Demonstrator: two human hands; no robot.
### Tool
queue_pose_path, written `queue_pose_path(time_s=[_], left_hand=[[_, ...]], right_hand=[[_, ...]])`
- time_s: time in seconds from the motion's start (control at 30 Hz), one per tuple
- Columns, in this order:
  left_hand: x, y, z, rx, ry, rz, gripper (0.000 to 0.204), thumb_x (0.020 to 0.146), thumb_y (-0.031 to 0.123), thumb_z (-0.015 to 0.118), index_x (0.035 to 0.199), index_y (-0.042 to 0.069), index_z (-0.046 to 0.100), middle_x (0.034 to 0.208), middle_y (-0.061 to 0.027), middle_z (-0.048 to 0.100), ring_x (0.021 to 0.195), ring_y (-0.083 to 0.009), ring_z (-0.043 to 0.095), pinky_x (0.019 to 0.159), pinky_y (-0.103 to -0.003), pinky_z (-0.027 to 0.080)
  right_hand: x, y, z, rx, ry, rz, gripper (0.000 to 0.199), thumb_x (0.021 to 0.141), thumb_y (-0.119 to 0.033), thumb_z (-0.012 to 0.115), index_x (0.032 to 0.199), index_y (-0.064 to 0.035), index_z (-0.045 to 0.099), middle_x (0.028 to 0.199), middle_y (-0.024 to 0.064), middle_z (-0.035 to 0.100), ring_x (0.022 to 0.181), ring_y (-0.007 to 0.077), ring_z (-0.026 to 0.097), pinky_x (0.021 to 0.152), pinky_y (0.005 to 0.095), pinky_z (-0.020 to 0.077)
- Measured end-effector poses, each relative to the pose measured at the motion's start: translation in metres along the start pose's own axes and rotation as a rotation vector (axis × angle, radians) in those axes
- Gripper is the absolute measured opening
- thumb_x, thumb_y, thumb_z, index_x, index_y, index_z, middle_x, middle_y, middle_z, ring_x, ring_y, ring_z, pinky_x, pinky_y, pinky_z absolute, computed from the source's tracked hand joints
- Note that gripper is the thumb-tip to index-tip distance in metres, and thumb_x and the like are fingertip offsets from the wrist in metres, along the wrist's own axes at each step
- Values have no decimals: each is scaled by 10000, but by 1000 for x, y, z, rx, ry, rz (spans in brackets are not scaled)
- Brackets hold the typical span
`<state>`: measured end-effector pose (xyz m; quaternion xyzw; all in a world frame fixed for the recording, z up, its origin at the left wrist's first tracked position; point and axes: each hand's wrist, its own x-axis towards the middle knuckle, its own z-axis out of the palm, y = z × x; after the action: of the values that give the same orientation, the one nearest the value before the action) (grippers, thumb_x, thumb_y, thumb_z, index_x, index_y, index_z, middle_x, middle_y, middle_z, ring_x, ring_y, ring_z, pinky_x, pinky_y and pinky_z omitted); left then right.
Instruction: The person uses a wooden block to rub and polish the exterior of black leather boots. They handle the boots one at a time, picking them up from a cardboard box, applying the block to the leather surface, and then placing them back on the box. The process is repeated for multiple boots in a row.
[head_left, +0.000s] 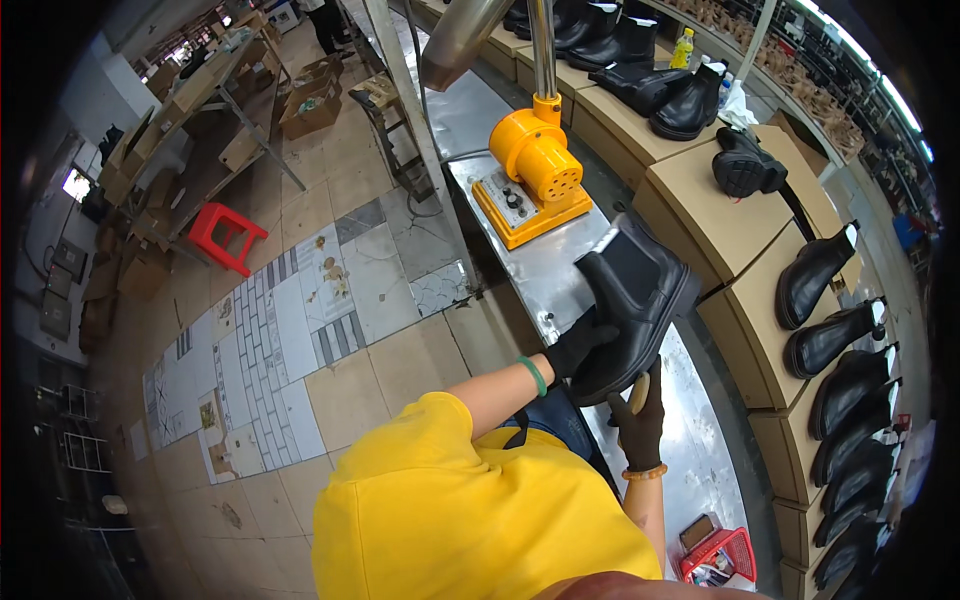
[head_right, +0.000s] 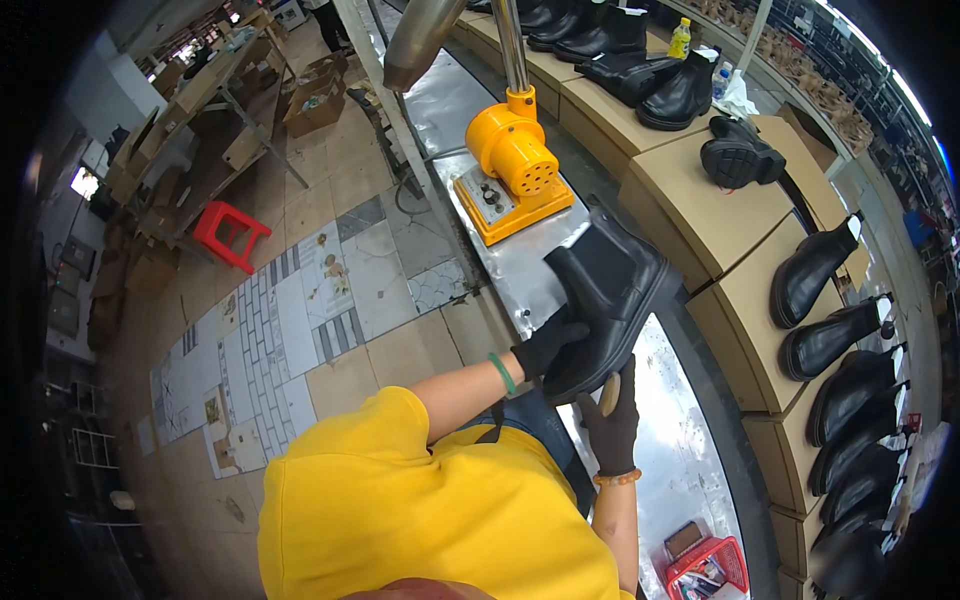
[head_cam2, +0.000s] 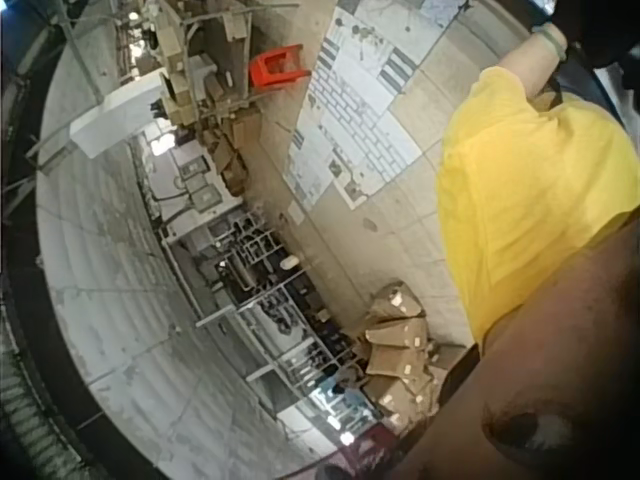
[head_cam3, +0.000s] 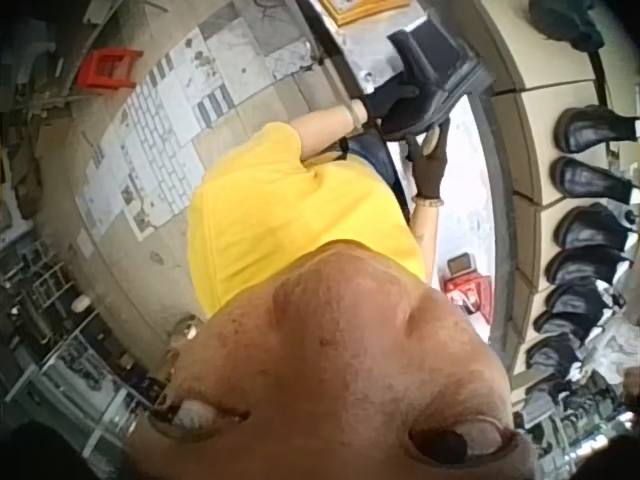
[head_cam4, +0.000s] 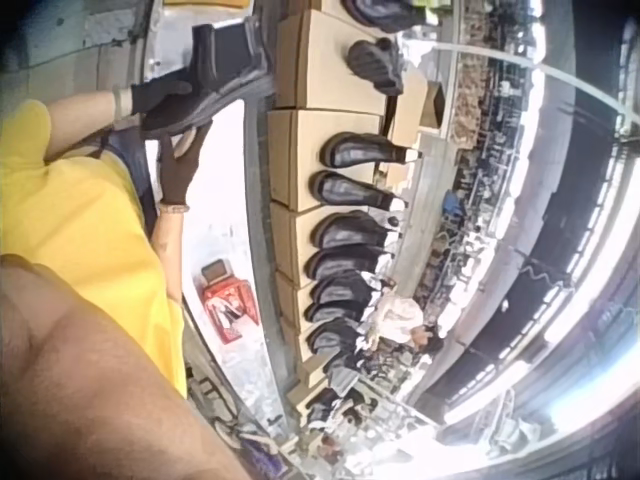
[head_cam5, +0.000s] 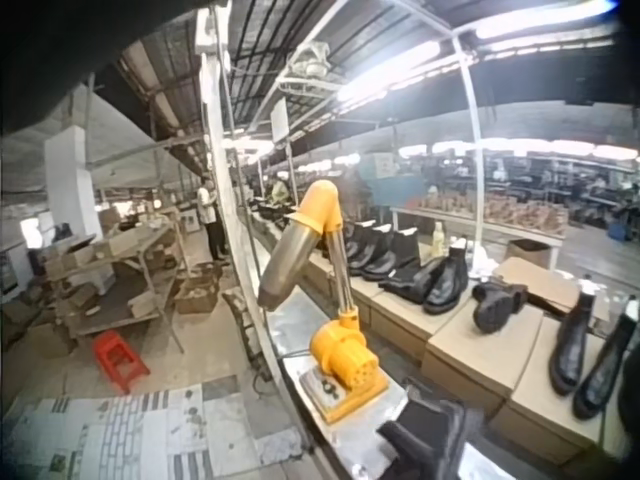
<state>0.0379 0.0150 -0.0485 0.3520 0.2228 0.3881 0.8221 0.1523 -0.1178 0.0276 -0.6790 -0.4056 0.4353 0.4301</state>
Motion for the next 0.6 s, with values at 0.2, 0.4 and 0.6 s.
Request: queue_pose_path(time_s=[0.2,0.4,0.6], left_hand=[[2,11,0,-271,76,-91,469,781,126,664,1218,48,513,1105,-44,591,1016,-160,560,902,-313,454],[50,44,31,197,62,140,411,760,129,679,1139,13,571,1040,-55,618,940,-141,572,816,-274,478],[128,81,63,493,-73,309,483,686,220,775,1067,-18,597,1004,-116,647,925,-198,617,798,-305,500]], right_hand=[[-6,5,-9,-106,-16,-201,702,731,-72,699,1359,-34,388,1215,175,567,1083,284,581,915,337,443],[-18,50,-41,84,175,31,537,772,-76,657,1276,-34,476,1093,122,600,760,147,595,602,256,502],[-26,96,-53,505,302,199,452,795,-75,651,1215,2,503,894,53,590,624,112,579,514,240,511]])
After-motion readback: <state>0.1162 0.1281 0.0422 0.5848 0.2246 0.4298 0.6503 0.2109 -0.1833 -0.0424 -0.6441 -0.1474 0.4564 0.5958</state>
